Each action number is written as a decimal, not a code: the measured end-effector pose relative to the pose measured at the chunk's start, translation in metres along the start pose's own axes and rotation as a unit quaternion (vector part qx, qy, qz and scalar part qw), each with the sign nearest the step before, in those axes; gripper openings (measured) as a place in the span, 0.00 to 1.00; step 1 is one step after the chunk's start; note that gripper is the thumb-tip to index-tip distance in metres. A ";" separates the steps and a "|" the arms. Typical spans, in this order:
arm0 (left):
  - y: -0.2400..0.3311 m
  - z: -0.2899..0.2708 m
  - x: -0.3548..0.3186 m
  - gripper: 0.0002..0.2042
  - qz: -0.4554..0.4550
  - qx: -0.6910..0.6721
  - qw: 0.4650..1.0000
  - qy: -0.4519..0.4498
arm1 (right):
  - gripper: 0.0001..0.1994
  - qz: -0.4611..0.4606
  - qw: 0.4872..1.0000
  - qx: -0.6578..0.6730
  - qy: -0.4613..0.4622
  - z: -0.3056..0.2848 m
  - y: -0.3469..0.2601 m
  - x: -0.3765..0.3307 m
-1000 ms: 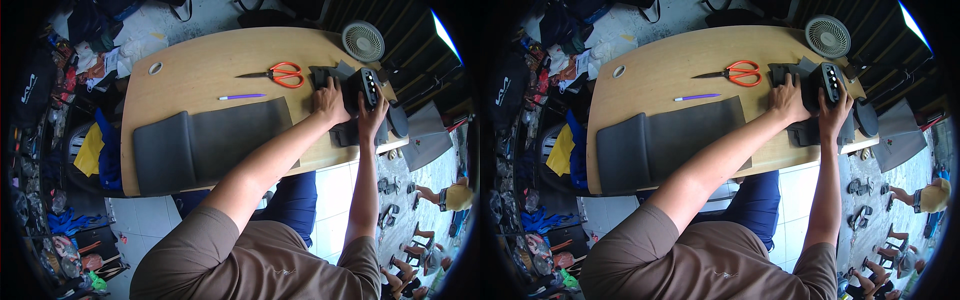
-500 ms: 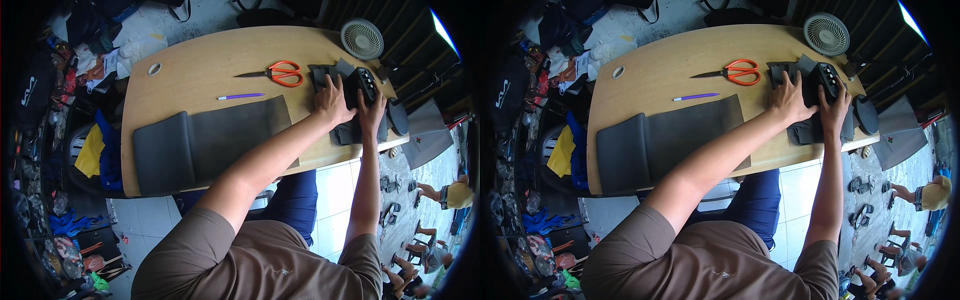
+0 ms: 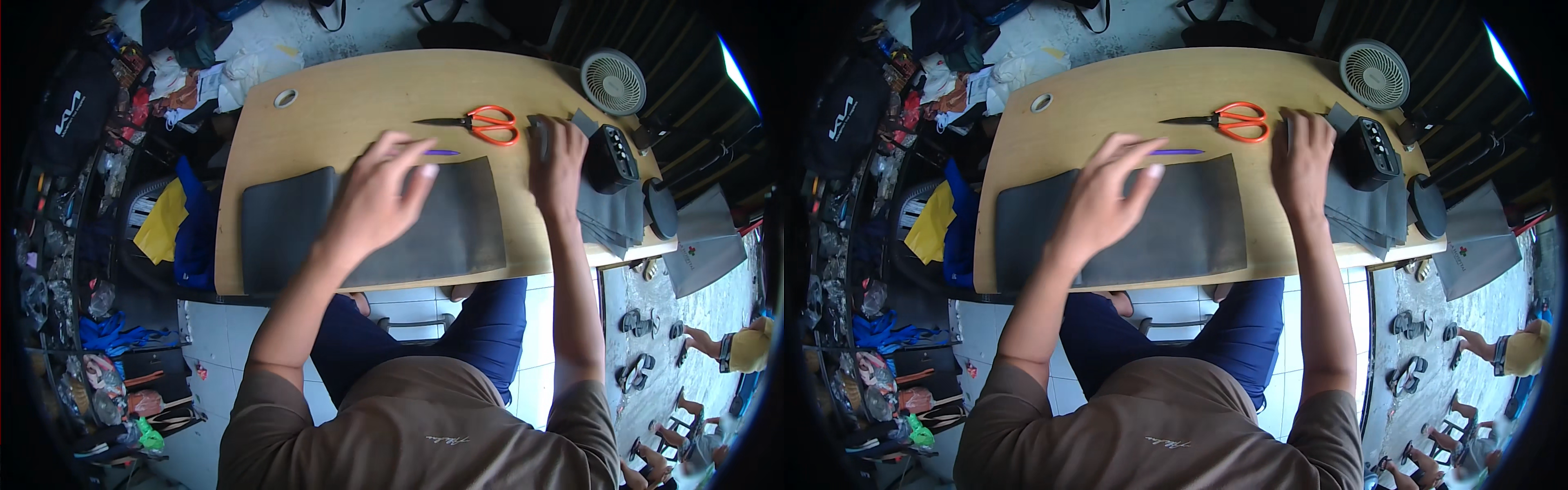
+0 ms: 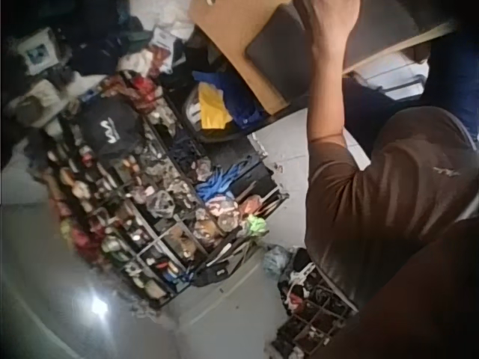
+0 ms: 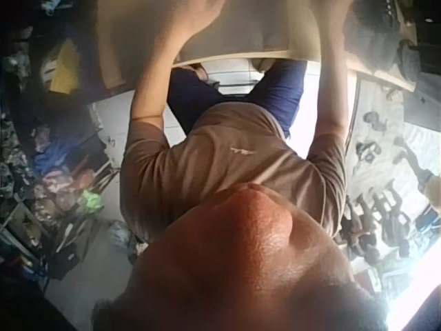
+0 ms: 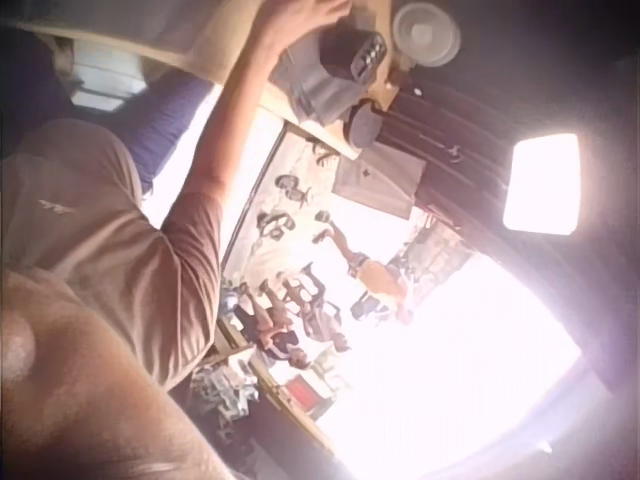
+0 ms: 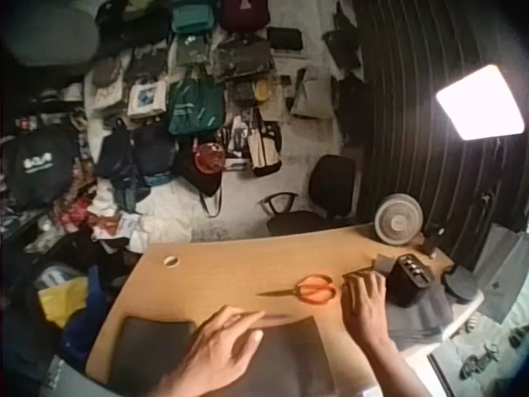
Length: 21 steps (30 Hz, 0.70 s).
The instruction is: Using scissors to cut along marked lines on a piece of dark fabric.
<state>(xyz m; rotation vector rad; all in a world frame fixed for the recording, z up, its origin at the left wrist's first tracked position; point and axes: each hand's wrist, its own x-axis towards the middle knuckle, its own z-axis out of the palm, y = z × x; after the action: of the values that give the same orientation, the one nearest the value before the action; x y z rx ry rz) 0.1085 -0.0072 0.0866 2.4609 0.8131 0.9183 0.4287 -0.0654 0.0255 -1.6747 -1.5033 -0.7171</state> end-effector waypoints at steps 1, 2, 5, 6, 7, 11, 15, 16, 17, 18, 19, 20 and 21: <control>-0.021 -0.018 -0.017 0.20 -0.020 0.010 1.000 -0.003 | 0.16 -0.023 0.999 -0.014 -0.030 0.012 -0.019 0.007; -0.037 -0.032 -0.031 0.19 -0.035 0.016 0.999 -0.005 | 0.15 -0.011 0.993 0.007 -0.118 0.025 -0.022 0.011; -0.066 -0.051 -0.065 0.20 -0.075 0.122 0.987 -0.070 | 0.15 -0.048 0.984 0.089 -0.148 0.070 -0.002 0.018; -0.069 -0.051 -0.075 0.20 -0.075 0.123 0.987 -0.070 | 0.15 -0.046 0.980 0.025 -0.190 0.077 -0.003 0.018; -0.070 -0.053 -0.085 0.21 -0.077 0.147 0.983 -0.079 | 0.14 -0.047 0.971 -0.035 -0.230 0.079 -0.013 0.023; -0.077 -0.050 -0.108 0.26 -0.072 0.174 0.977 -0.102 | 0.13 -0.131 0.935 0.152 -0.293 0.086 -0.033 0.040; -0.079 -0.043 -0.115 0.30 -0.052 0.198 0.973 -0.107 | 0.08 -0.106 0.909 0.226 -0.333 0.088 -0.059 0.021; -0.079 -0.041 -0.115 0.30 -0.046 0.207 0.972 -0.105 | 0.08 -0.105 0.909 0.225 -0.334 0.087 -0.063 0.019; -0.079 -0.040 -0.115 0.30 -0.045 0.205 0.972 -0.106 | 0.07 -0.090 0.912 0.214 -0.339 0.086 -0.065 0.018; -0.079 -0.038 -0.113 0.30 -0.045 0.204 0.972 -0.109 | 0.07 -0.074 0.914 0.202 -0.343 0.084 -0.066 0.017; -0.079 -0.038 -0.114 0.31 -0.048 0.206 0.971 -0.112 | 0.07 -0.074 0.914 0.203 -0.344 0.079 -0.073 0.017; -0.080 -0.038 -0.116 0.31 -0.051 0.206 0.971 -0.110 | 0.06 -0.061 0.922 0.216 -0.316 0.069 -0.083 0.018; -0.081 -0.038 -0.118 0.31 -0.051 0.207 0.971 -0.108 | 0.05 -0.047 0.928 0.229 -0.289 0.057 -0.094 0.018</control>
<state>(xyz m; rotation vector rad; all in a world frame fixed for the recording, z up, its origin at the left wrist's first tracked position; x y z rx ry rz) -0.0213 -0.0156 0.0162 2.7715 1.1338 0.4649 0.3345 -0.0068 0.0242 -1.5117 -1.9762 0.1194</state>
